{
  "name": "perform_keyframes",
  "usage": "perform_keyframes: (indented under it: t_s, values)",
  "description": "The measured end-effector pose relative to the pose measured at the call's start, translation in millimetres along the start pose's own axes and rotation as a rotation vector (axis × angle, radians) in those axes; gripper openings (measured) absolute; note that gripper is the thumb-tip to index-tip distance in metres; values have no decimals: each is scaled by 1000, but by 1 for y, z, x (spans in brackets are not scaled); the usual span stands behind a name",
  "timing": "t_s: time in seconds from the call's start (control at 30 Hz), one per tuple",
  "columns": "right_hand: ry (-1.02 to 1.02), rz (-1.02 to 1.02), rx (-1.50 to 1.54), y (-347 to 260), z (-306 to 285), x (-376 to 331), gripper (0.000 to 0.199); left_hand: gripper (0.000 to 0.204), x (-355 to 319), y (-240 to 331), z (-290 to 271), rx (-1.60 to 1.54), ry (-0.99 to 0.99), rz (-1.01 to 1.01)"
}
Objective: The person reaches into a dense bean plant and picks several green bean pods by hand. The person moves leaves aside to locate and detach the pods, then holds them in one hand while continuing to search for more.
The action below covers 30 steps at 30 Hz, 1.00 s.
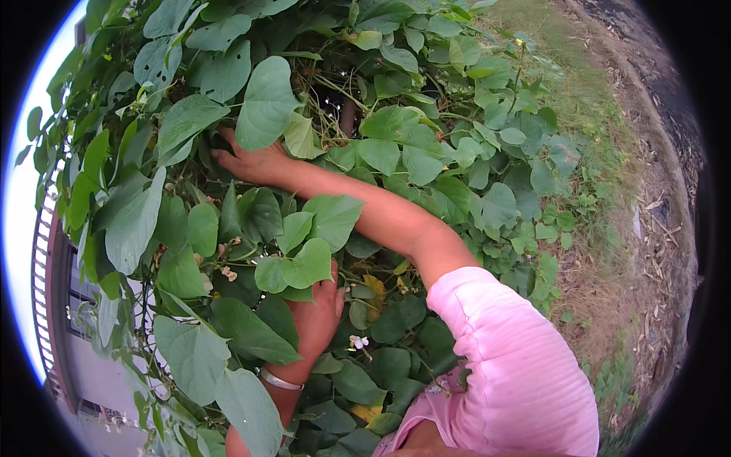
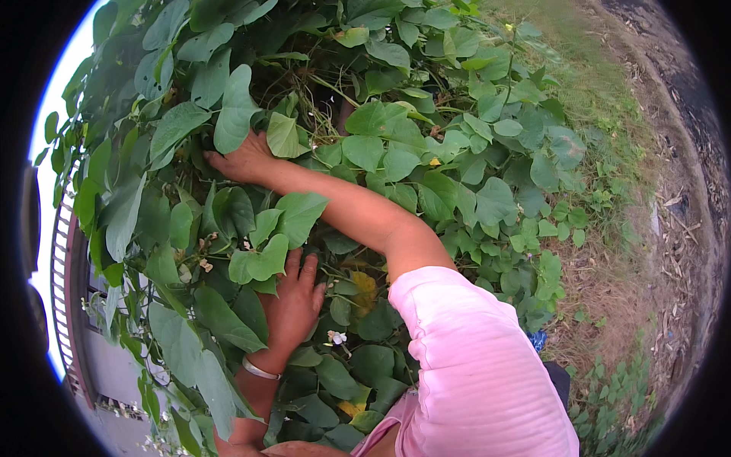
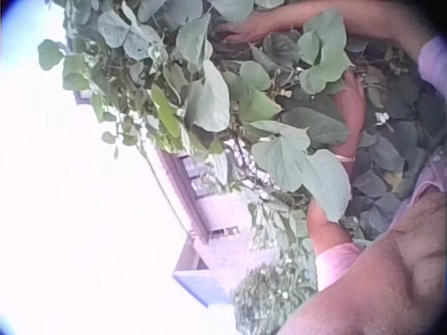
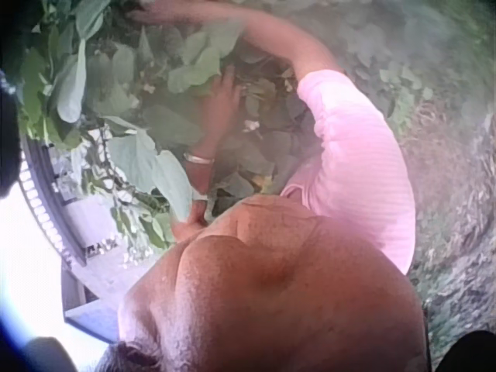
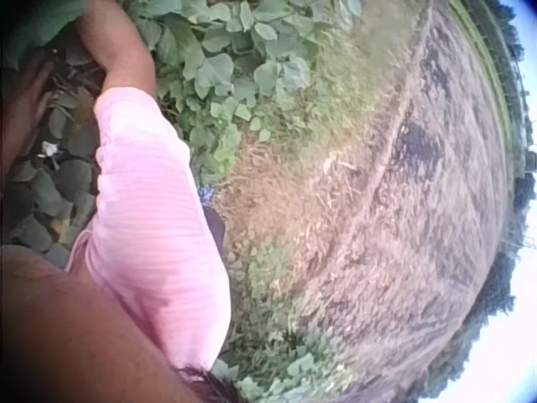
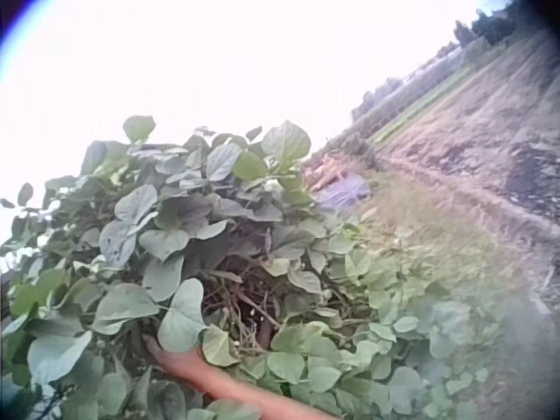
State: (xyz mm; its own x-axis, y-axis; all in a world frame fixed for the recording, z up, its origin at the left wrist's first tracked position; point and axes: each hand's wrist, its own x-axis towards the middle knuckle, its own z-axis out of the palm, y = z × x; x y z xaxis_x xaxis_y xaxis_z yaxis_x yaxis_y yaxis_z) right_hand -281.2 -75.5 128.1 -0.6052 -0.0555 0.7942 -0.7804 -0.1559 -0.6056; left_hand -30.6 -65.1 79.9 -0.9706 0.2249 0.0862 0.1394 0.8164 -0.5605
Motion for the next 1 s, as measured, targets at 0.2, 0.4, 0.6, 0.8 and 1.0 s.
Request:
perform_keyframes:
  t_s: [0.2,0.4,0.6,0.8,1.0]
  values:
    - [102,-9,-63,-11,-23,-9,43,48,3,-1,0,-31,48,62]
    - [316,-203,-106,-5,-32,-13,26,52,-3,-13,14,-142,68,89]
    - [331,-134,-36,-41,-49,-38,17,37,-54,-30,13,-174,96,107]
    - [334,-16,22,18,-182,-78,39,19,-53,21,12,-402,386,310]
    - [5,-248,-241,-30,-242,-157,41,12,-123,45,-67,-249,524,176]
